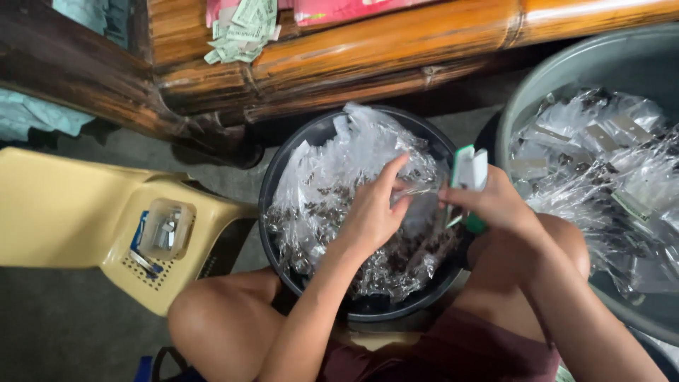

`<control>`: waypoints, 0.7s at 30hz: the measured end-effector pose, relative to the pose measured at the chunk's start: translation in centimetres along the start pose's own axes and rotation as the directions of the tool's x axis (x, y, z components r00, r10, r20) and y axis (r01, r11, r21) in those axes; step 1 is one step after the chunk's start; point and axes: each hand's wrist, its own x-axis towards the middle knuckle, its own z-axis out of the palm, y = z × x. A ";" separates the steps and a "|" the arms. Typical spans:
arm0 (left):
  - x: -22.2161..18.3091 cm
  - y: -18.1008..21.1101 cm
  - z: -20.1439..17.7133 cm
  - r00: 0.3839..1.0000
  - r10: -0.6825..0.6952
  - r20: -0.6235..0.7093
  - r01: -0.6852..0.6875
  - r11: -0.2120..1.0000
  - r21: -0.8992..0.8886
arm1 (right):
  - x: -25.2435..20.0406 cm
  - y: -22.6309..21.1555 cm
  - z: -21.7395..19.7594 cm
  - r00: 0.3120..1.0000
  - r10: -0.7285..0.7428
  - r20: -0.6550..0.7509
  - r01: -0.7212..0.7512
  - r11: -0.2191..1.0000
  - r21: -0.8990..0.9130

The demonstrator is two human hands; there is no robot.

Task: Packaging small metal components and paper labels into plastic bags and sealing them with a stapler.

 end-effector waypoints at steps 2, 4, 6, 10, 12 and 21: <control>-0.2 0.3 0.0 0.998 -0.065 0.016 0.064 0.997 0.052 | -0.5 0.3 -0.4 0.995 -0.070 -0.069 0.047 0.957 -0.286; -0.1 0.9 -0.1 0.988 -0.129 0.082 0.119 0.985 0.126 | -2.9 -2.1 -0.1 0.924 -0.376 0.065 0.354 0.780 -0.516; -0.2 1.3 0.0 0.991 -0.113 0.076 0.111 0.993 0.026 | -3.2 -2.5 0.2 0.912 -0.384 0.143 0.390 0.704 -0.594; -0.4 0.8 0.6 0.992 -0.066 0.104 0.078 0.990 -0.117 | -2.9 -1.9 0.1 0.907 -0.396 0.142 0.406 0.736 -0.542; -1.0 -1.5 2.8 0.987 -0.085 0.133 0.102 0.987 -0.127 | -1.9 -1.5 -1.5 0.882 -0.467 0.058 0.436 0.764 -0.476; -3.4 -6.7 5.0 0.897 -0.231 0.375 0.274 0.959 -0.064 | -1.8 -4.2 -13.7 0.882 -0.307 -0.358 0.106 0.869 -0.483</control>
